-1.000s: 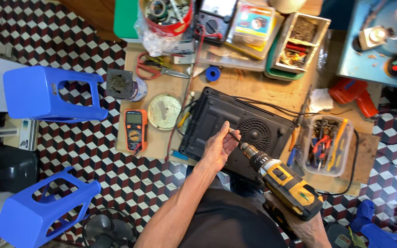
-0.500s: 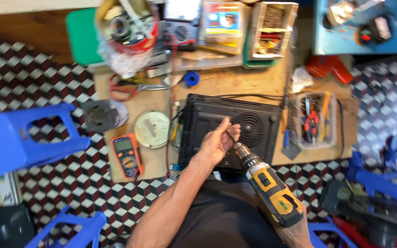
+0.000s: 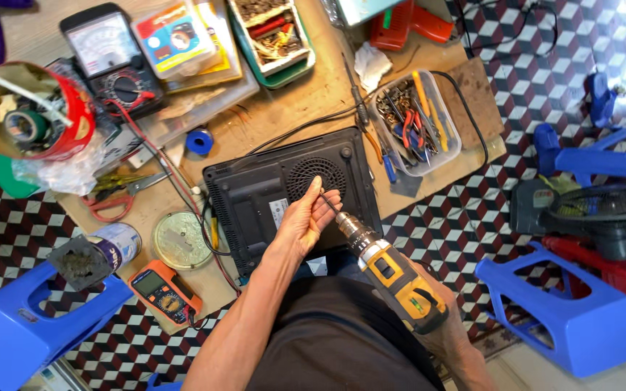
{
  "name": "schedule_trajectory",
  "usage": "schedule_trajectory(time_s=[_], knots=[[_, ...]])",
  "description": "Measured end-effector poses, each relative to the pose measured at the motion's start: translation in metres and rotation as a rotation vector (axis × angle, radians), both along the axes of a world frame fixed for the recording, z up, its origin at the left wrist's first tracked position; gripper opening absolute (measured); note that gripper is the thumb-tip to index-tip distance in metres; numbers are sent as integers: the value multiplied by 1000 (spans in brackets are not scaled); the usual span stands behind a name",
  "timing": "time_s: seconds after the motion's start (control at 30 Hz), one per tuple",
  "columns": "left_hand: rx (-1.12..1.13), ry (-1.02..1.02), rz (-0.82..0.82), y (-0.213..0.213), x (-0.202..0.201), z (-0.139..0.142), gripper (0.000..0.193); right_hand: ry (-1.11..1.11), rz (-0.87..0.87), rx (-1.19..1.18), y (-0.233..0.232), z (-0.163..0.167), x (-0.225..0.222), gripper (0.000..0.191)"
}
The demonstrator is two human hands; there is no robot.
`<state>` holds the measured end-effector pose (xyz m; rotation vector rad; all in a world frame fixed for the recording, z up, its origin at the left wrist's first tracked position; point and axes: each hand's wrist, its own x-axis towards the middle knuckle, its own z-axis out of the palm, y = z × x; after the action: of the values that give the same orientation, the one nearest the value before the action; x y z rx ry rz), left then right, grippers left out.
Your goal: The person reassembles an induction cooktop by installing a fan and securing the casing with a power drill. They manipulate internal components, use a multimeter, and fasten screws to close the device.
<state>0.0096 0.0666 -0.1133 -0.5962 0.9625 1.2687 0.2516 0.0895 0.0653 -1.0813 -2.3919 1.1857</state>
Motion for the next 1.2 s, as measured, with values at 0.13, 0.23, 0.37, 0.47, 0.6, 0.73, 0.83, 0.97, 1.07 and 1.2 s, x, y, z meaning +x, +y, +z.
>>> schedule_trajectory(time_s=[0.13,0.23,0.37,0.47,0.6,0.73,0.83,0.97,1.07,1.2], knots=[[18,86,-152,12,17,3,48,-48,-53,-68,8,4,14,47],[31,139,-235,16,22,4,47,-72,3,55,10,2,20,45],[-19,83,-263,27,24,-4,46,-118,86,199,16,-1,21,40],[-14,47,-246,45,28,-18,52,-125,113,282,26,-6,14,35],[21,22,-65,84,38,-46,43,-160,16,210,40,-19,-12,46],[71,-23,57,106,41,-69,36,-124,-94,93,62,-28,-36,56],[126,-77,110,115,43,-80,39,-133,-98,80,76,-31,-44,57],[247,-122,117,120,44,-85,49,-120,-126,31,88,-36,-48,54],[145,-99,136,126,45,-86,58,-121,-141,26,94,-45,-50,55],[146,-118,160,132,44,-90,65,-260,-260,-177,105,-52,-50,54]])
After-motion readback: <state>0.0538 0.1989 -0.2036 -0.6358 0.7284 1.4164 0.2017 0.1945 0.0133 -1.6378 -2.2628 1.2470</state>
